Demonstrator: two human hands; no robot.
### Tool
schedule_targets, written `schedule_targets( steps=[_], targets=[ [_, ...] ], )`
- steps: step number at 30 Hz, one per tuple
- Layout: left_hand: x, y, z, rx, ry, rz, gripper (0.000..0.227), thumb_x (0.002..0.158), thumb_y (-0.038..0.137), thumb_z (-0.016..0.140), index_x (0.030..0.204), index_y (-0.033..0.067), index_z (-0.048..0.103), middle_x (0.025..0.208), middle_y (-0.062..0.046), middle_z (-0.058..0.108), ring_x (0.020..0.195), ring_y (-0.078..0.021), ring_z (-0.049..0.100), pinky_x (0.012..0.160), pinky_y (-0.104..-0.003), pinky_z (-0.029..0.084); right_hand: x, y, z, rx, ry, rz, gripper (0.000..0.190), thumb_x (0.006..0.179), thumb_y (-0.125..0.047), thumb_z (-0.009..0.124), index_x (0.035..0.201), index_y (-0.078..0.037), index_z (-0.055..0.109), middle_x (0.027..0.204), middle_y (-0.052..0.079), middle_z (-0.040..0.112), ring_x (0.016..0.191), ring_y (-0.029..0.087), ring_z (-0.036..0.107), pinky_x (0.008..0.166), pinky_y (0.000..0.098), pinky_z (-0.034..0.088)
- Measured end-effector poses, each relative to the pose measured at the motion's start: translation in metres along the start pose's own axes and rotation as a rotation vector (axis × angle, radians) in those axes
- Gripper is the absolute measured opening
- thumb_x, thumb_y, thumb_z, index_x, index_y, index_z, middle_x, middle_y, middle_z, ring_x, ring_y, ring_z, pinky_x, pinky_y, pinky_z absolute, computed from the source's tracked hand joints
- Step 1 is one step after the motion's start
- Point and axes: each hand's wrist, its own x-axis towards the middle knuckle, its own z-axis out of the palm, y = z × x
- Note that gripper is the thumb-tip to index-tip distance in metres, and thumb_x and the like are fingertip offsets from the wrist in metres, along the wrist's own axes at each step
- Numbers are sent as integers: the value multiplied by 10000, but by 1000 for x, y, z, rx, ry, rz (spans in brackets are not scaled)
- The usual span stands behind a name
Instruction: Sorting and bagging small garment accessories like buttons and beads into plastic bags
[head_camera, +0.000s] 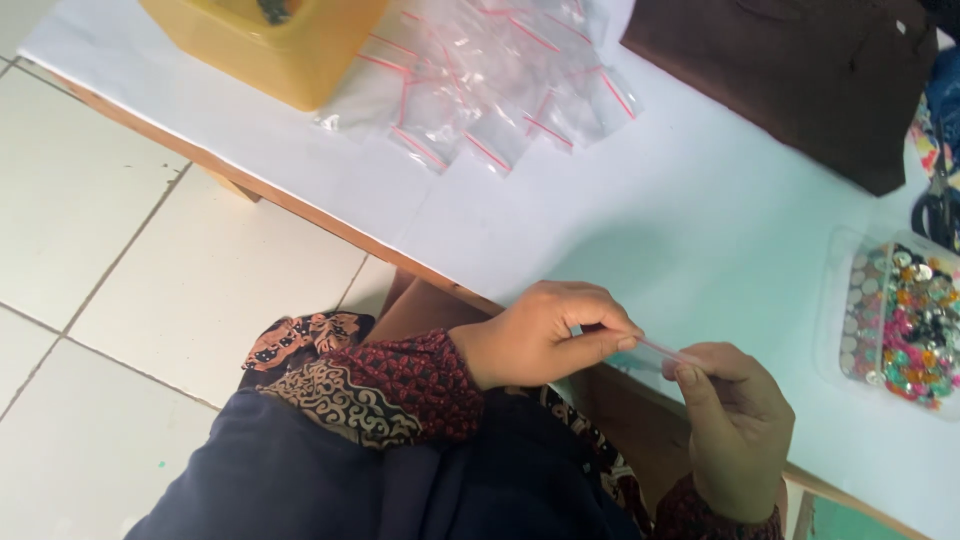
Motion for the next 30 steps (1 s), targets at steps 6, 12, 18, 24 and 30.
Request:
schedule_targets(
  steps=[6, 12, 18, 24, 30],
  targets=[
    [-11, 14, -32, 138, -159, -104, 320, 957, 348, 680, 1222, 176, 627, 1122, -27, 707, 1004, -204, 688, 911, -323, 541, 4, -8, 24, 35, -23, -100, 31, 1001, -21, 607, 1006, -10, 635, 912, 118, 695, 893, 203, 665, 839, 291, 559],
    [-28, 7, -48, 47, 112, -53, 78, 1022, 206, 656, 1070, 156, 690, 924, -13, 683, 842, -162, 671, 789, -280, 538, 20, 13, 43, 32, -137, 289, 553, 689, 90, 782, 1220, 14, 648, 1115, 167, 708, 950, 274, 726, 904, 358, 575],
    [-37, 14, -72, 102, 95, -138, 349, 909, 374, 700, 1137, 133, 592, 988, -23, 640, 955, -209, 626, 848, -317, 512, 28, -21, 93, -85, -169, 165, 83, 850, 19, 733, 930, 6, 717, 868, 141, 790, 820, 185, 733, 786, 297, 607],
    [-51, 16, -103, 172, 141, -99, 251, 980, 184, 700, 1212, 175, 606, 1019, 10, 677, 946, -179, 675, 916, -303, 540, 52, -40, 118, -285, -255, 231, 100, 780, 30, 749, 865, 1, 790, 905, 122, 773, 764, 195, 753, 770, 282, 587],
    [-32, 47, -162, 280, 137, -24, 357, 955, 387, 659, 1228, 169, 586, 1009, -4, 685, 938, -213, 705, 885, -332, 562, 98, -83, 153, -378, -372, -167, 107, 856, 22, 699, 913, -23, 779, 1020, 99, 792, 920, 142, 732, 863, 237, 538]
  ],
)
